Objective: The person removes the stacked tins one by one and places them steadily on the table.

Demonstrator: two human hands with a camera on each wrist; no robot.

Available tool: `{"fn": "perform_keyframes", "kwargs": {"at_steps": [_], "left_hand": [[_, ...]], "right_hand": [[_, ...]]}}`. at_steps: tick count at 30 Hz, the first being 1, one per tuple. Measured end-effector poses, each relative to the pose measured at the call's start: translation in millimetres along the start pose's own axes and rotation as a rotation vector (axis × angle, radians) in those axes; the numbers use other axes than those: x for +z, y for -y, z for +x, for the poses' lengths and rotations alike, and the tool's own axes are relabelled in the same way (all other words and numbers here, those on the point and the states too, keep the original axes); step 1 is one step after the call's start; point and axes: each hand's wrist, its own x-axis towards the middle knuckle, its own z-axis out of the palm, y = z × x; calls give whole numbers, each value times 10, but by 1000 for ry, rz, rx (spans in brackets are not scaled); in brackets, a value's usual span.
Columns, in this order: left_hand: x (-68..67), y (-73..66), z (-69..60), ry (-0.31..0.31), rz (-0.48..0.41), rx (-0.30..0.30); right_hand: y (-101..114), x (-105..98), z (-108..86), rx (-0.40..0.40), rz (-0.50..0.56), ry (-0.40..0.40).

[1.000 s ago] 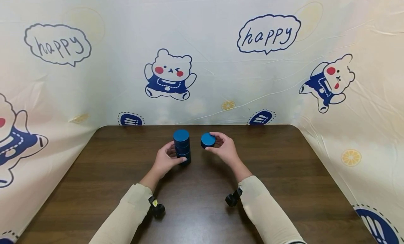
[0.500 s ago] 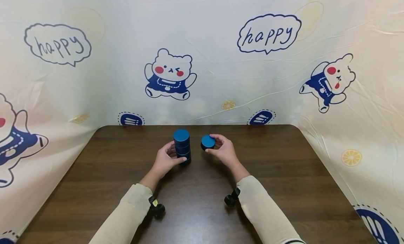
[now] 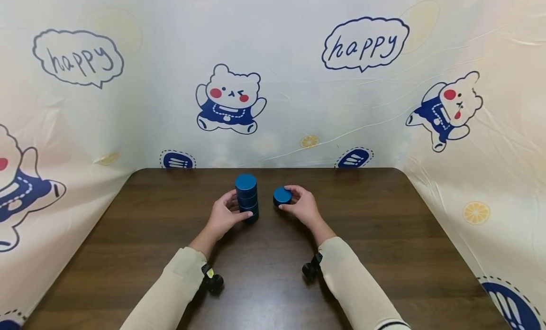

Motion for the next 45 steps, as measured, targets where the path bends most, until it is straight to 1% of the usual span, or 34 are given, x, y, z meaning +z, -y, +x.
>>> {"fn": "perform_keyframes", "kwargs": {"at_steps": [4, 7, 9, 13, 15, 18, 22, 27, 39, 42, 45], "left_hand": [[3, -8, 0, -6, 10, 11], [9, 28, 37, -11, 9, 3], [13, 86, 79, -12, 3, -5], [17, 247, 164, -16, -9, -12], [16, 311, 192, -22, -14, -8], [13, 365, 210, -30, -13, 6], [7, 383, 209, -33, -10, 16], [-2, 374, 197, -31, -12, 10], [-7, 388, 190, -36, -15, 8], [-7, 394, 187, -34, -15, 5], [-12, 383, 179, -27, -24, -11]], "right_hand": [[-13, 9, 11, -11, -40, 25], [-22, 4, 19, -19, -49, 38], [-36, 3, 25, -12, -53, 38], [-78, 3, 30, 1, -67, 38], [-93, 6, 30, 4, -69, 40], [-104, 10, 34, -1, -64, 40], [-120, 13, 44, 5, -50, 34], [-144, 10, 58, 12, -51, 36], [-150, 11, 74, 12, -107, 38], [-156, 14, 75, 8, -105, 31], [-151, 14, 65, 5, -83, 25]]}}
